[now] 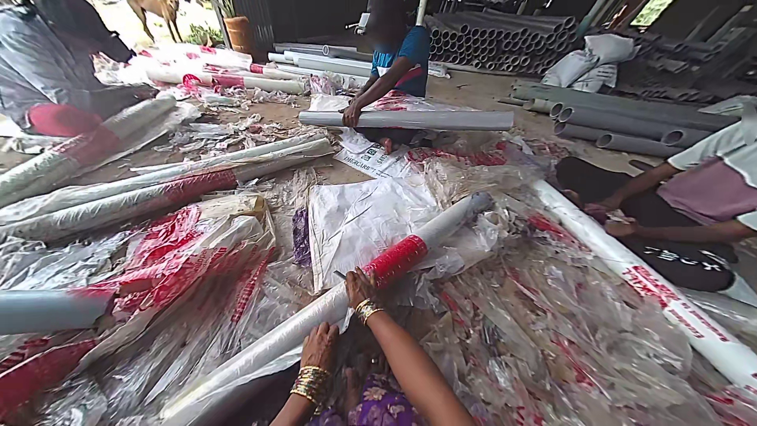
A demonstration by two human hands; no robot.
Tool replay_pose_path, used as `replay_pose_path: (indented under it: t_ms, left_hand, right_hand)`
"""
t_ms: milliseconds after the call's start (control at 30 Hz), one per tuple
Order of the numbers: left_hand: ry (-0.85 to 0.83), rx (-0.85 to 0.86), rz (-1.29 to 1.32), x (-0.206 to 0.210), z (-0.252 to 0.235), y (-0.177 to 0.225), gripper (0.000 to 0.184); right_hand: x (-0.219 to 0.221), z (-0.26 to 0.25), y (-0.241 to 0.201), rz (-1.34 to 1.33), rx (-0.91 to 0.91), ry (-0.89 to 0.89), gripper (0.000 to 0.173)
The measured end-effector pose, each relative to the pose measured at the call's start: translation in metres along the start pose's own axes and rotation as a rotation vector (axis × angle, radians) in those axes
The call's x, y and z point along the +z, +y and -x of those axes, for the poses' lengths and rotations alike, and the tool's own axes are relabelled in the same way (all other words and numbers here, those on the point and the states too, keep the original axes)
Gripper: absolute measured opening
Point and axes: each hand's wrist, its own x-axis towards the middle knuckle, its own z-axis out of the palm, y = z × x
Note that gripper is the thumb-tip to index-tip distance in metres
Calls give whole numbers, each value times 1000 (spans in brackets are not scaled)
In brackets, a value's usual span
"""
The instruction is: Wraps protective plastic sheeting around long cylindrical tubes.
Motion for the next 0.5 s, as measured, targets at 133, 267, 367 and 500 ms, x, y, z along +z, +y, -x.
replay_pose_path:
  t_ms: [133,267,367,500]
  left_hand:
    - [-33,-6,38,2,17,2,36]
    - [-74,14,103,2,22,-7,42]
    - [-34,32,70,-1,13,-8,46]
    - [-38,4,-2,-10,4,0,34]
  right_hand:
    - [-2,-2,-4,36,17,-9,47]
    - [-1,-1,-6,68,15,2,47]
    - [2,-1,-6,77,14,18,48]
    - [2,1,-2,97,19,9,49]
